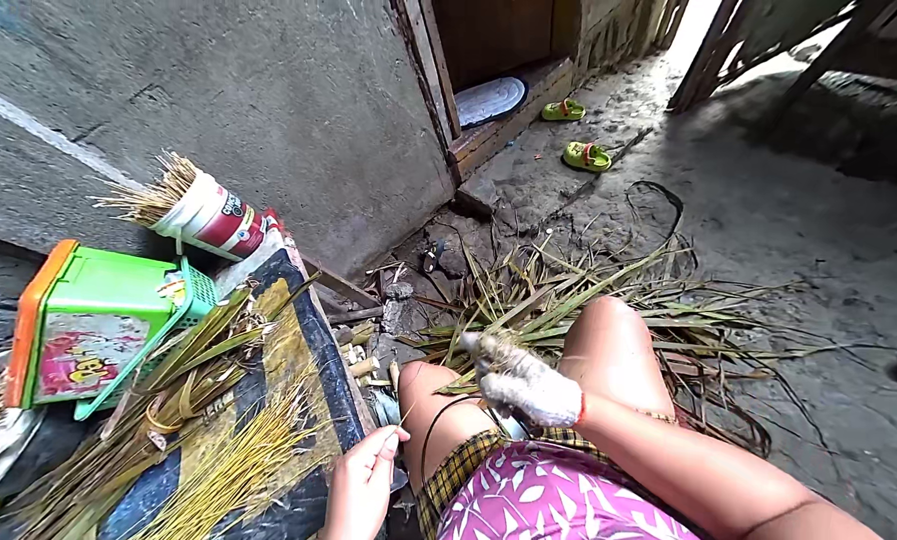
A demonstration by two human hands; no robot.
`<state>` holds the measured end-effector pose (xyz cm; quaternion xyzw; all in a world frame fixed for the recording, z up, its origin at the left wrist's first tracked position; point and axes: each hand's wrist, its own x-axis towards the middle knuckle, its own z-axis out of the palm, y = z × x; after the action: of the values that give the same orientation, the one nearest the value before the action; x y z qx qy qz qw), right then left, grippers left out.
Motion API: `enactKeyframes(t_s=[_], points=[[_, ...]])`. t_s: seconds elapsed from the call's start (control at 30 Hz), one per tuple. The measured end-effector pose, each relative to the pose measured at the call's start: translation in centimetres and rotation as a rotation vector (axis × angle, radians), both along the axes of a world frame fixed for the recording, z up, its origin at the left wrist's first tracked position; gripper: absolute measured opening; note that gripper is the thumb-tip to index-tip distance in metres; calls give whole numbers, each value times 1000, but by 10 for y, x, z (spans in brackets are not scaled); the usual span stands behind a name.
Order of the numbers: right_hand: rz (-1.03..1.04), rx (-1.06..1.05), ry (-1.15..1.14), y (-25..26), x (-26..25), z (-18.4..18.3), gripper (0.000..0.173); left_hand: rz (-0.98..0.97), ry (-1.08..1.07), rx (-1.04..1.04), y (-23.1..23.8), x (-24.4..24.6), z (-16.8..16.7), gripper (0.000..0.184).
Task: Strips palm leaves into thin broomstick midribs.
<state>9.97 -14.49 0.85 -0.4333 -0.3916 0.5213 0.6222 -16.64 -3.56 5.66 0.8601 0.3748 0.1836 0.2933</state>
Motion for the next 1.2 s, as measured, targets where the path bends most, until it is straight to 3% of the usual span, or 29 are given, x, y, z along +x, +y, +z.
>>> enactKeyframes(t_s=[0.1,0.47,0.7,1.0,1.1,1.2], points=[[64,-30,-59,6,-11,1,47,-34,25,-18,-4,3,-2,30],[-513,2,209,11,77,15,28,-48,-19,-136,10,-10,3,29],[-765,-42,261,3,99,10,18,-49,18,-98,9,-1,4,29],[-973,-40,364,-7,128,-5,22,67,15,-74,15,-14,8,28],[-877,-4,285,-14,118,1,21,79,10,-44,13,-13,10,27],[-562,57,141,-17,83,4,35,73,-27,24,8,-2,7,26]])
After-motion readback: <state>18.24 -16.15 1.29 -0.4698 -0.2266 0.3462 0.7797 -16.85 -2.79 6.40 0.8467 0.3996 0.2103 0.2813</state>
